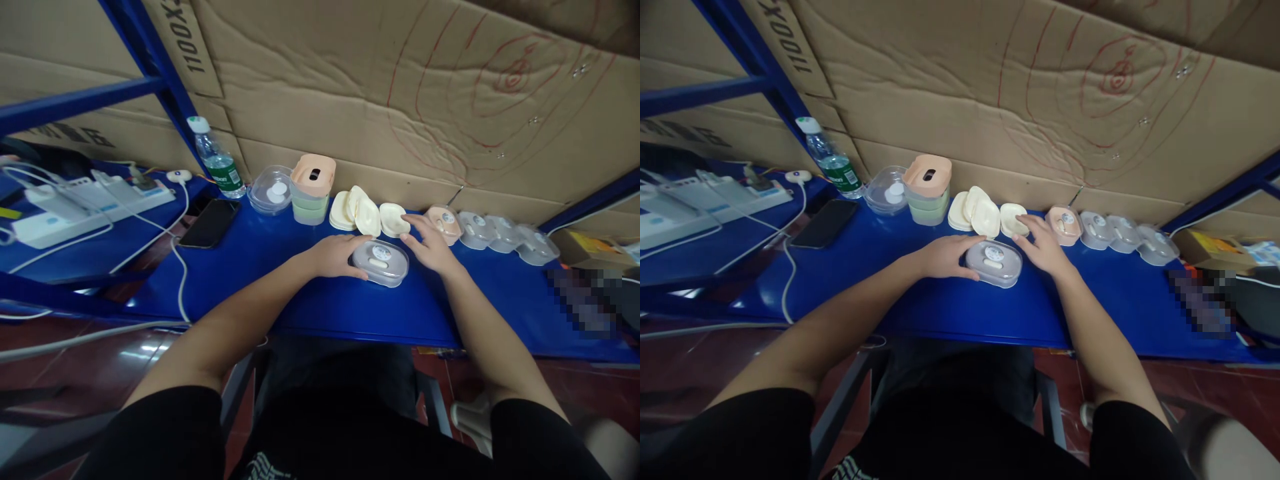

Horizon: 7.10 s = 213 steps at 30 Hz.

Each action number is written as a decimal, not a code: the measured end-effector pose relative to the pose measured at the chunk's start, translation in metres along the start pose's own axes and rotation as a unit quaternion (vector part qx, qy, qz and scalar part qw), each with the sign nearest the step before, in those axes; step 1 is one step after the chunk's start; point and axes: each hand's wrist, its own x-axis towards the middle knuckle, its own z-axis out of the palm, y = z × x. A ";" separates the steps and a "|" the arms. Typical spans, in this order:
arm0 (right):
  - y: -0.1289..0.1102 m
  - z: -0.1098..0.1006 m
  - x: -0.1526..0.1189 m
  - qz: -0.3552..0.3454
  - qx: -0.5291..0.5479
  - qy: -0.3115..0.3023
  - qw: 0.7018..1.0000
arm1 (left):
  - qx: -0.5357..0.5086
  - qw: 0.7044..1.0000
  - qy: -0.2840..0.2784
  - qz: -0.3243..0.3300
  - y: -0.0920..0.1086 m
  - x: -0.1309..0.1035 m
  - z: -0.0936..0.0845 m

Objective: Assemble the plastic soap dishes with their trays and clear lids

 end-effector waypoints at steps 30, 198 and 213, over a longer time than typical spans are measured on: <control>-0.039 -0.044 -0.008 0.016 0.129 -0.290 0.948 | -0.005 0.999 0.012 0.033 0.010 0.000 0.011; -0.096 0.010 -0.022 -0.217 0.012 -0.270 0.938 | 0.092 0.866 0.471 -0.140 -0.081 -0.012 -0.067; -0.083 0.013 -0.014 -0.199 0.009 -0.229 0.953 | 0.092 0.854 0.503 -0.097 -0.077 -0.011 -0.066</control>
